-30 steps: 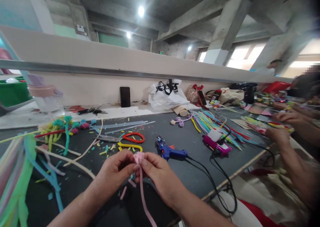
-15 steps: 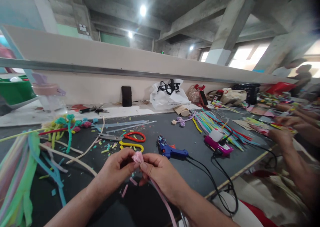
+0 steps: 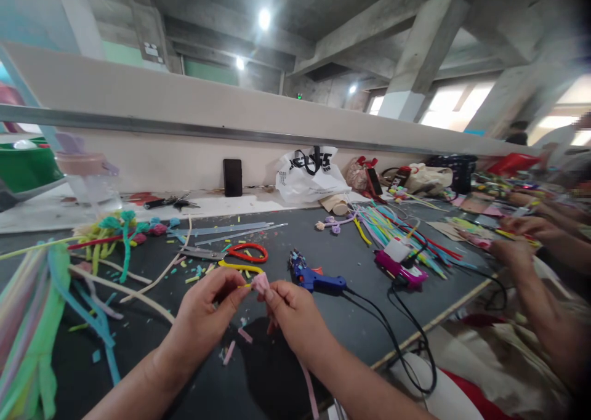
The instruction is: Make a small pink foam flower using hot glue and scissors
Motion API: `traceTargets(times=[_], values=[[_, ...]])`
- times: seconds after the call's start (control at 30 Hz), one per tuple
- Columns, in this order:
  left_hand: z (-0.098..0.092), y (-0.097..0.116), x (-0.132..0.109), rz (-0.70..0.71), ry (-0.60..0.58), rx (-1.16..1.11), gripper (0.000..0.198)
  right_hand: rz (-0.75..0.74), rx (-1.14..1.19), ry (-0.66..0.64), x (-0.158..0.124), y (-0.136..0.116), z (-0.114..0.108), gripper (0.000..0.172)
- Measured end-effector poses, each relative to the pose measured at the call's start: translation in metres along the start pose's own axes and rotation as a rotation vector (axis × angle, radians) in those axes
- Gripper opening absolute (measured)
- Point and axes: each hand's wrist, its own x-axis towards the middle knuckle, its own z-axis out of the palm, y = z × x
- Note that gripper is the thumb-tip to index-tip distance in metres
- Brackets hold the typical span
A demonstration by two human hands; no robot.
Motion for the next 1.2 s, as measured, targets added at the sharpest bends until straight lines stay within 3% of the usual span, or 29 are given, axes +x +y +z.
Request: traceTargets(times=[0.13,0.4,0.57,0.67,0.87,1.2], values=[[0.0,0.006,-0.003,0.092,-0.027,0.106,0.013,-0.098,-0.153,0.037,-0.002,0.001,0.003,0.029],[0.006,0.003,-0.001,-0.056,-0.053,0.027,0.019,-0.313,-0.374,0.142,-0.006,0.002,0.006,0.028],[0.007,0.006,-0.002,-0.055,-0.014,0.063,0.02,-0.288,-0.372,0.167,-0.006,0.002,0.006,0.025],[0.005,0.008,-0.002,-0.024,-0.051,0.089,0.018,-0.278,-0.353,0.16,-0.006,0.002,0.007,0.026],[0.004,0.009,-0.002,-0.102,-0.08,-0.033,0.02,-0.343,-0.378,0.163,-0.007,0.0,0.005,0.026],[0.005,0.019,-0.004,-0.153,-0.073,-0.052,0.022,-0.384,-0.446,0.18,-0.008,-0.001,0.001,0.029]])
